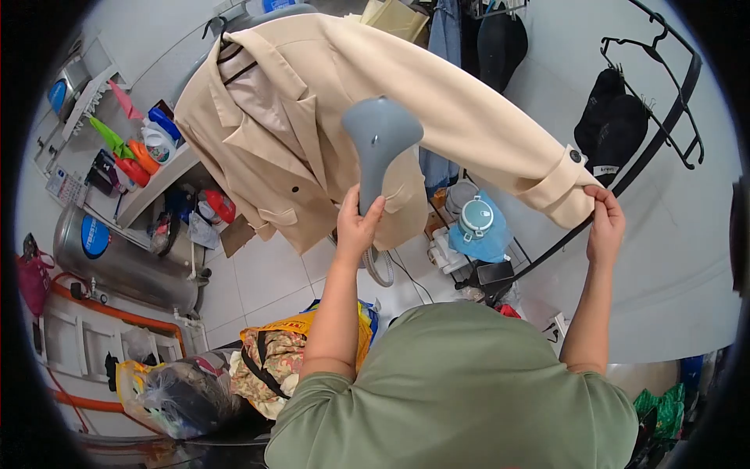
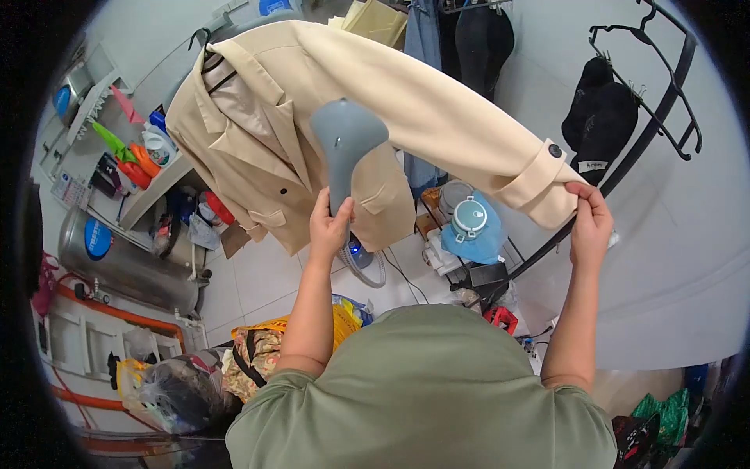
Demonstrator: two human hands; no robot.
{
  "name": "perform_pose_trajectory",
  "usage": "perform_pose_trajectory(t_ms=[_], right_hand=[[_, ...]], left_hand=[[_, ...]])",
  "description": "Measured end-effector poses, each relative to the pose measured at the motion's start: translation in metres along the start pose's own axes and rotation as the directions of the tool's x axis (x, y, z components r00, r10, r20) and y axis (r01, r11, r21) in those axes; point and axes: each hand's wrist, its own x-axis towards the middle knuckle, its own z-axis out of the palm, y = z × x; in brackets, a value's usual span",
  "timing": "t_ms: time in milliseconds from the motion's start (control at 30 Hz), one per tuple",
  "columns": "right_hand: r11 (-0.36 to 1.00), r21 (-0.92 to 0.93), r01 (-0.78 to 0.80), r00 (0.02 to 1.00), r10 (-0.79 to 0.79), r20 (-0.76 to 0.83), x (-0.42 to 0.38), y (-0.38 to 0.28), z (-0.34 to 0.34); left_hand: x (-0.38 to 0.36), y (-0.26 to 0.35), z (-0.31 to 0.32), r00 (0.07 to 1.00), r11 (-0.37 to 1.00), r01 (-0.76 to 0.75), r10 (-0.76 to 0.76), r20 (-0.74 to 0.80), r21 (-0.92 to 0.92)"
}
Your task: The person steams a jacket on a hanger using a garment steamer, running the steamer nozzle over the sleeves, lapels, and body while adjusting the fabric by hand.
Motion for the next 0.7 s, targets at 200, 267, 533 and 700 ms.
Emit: perform_pose_trajectory(t_ms=[200, 267, 533, 700], right_hand=[[0.972, -0.233, -0.024, 0.993, -0.004, -0.119, -0.007, 0.0, 0.015], [0.973, -0.225, 0.039, 0.979, -0.082, -0.188, -0.009, -0.005, 0.018], [0.98, -0.199, 0.015, 0.96, -0.07, -0.273, -0.027, -0.01, 0.012], [0.954, -0.278, 0.114, 0.951, -0.185, -0.246, -0.034, -0.006, 0.014]], left_hand=[[0.044, 0.021, 0.001, 1.0, 1.0, 0.012, -0.013, 0.014, 0.022], [0.055, 0.018, 0.0, 0.998, 0.997, -0.007, 0.003, 0.062, 0.073], [0.066, 0.03, 0.029, 0.986, 0.954, -0.054, 0.004, 0.169, 0.296], [0.101, 0.041, 0.026, 0.989, 0.94, 0.131, -0.147, 0.027, 0.315]])
